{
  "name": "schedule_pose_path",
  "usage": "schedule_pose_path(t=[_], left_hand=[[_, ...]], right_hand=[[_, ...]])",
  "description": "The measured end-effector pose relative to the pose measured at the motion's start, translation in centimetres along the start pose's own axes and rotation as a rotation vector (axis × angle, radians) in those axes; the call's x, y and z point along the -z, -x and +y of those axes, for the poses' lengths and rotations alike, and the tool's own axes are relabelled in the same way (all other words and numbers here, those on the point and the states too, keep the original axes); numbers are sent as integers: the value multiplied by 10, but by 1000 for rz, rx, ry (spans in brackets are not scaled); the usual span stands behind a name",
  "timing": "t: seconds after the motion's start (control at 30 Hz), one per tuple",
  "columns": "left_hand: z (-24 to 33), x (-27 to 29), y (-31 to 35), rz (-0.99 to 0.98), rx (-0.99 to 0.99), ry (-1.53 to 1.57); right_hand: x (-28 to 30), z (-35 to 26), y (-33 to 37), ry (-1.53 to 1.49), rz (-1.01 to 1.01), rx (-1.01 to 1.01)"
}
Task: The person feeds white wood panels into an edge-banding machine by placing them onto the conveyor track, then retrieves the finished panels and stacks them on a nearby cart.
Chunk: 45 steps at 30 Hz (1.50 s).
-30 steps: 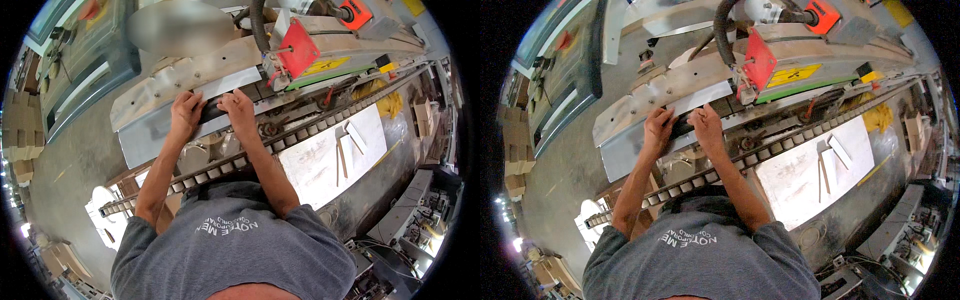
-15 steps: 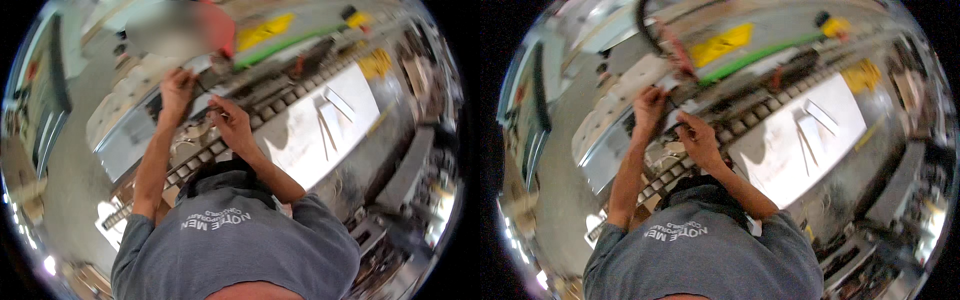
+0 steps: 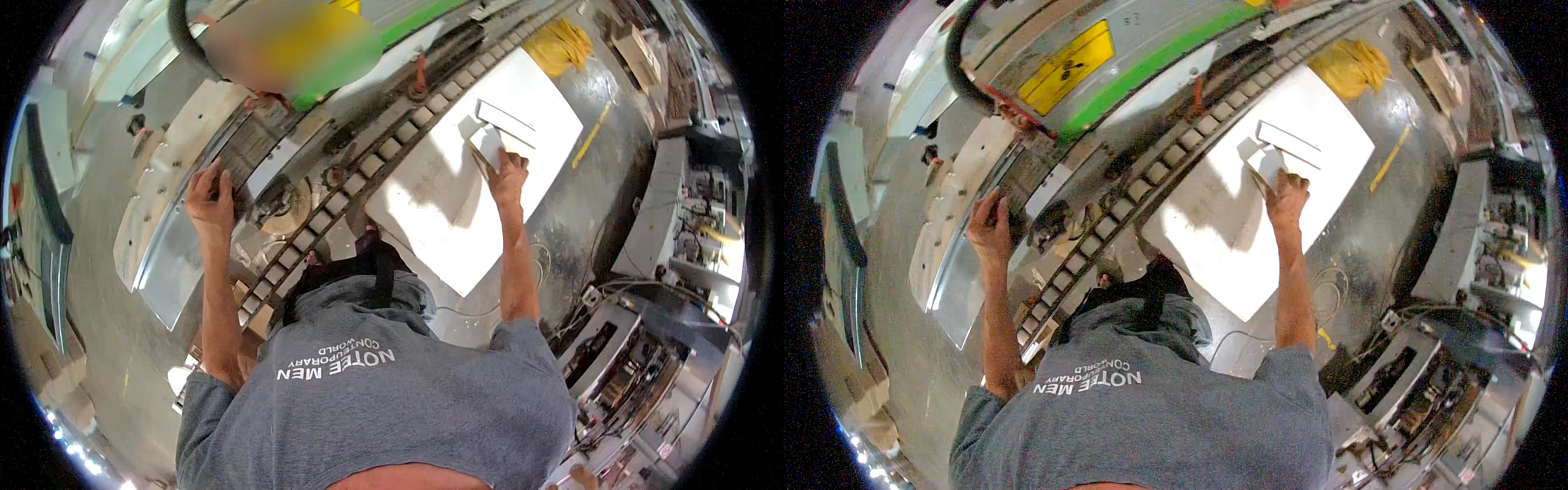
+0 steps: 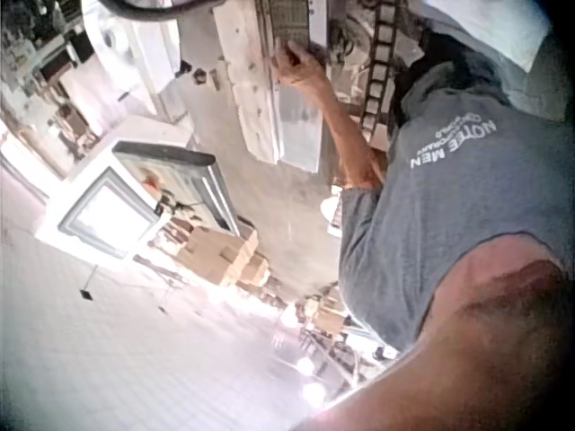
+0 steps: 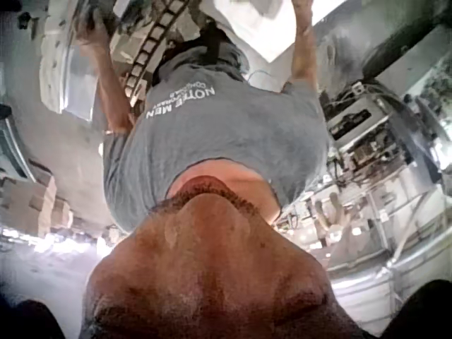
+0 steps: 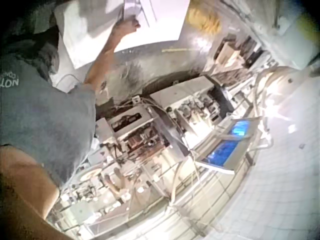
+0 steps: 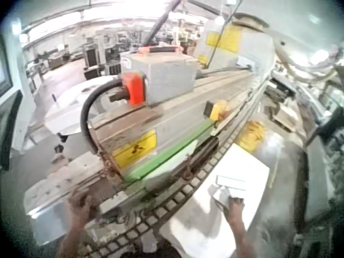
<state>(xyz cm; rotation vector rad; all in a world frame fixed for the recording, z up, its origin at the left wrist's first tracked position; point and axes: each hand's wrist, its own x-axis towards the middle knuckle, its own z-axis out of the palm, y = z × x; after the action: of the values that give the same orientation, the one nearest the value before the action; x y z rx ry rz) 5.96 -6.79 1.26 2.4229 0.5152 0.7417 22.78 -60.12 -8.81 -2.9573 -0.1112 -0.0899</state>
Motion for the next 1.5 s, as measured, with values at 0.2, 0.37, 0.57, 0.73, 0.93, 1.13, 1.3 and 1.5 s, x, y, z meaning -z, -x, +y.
schedule_pose_path(t=[0.2, 0.37, 0.57, 0.73, 0.93, 1.13, 1.3, 1.5], left_hand=[[13, 14, 45, -60, 99, 347], [80, 41, 67, -298, -181, 430], [41, 87, 77, -357, 119, 499], [-47, 117, 72, -71, 17, 96], [-91, 117, 56, 141, -203, -124], [-105, 131, 73, 171, 30, -211], [-109, 130, 68, 191, 14, -129], [-113, 132, 64, 161, -34, -36]], right_hand=[[65, -62, 29, -472, 104, -2], [92, -205, 85, -1520, -328, -38], [56, -369, 131, -1844, -678, 67], [26, -438, 162, -1770, -1047, 88], [2, -499, 184, -1821, -997, 102], [-18, -517, 177, -1762, -943, 185], [-17, -518, 174, -1750, -931, 193], [-13, -518, 172, -1732, -910, 216]])
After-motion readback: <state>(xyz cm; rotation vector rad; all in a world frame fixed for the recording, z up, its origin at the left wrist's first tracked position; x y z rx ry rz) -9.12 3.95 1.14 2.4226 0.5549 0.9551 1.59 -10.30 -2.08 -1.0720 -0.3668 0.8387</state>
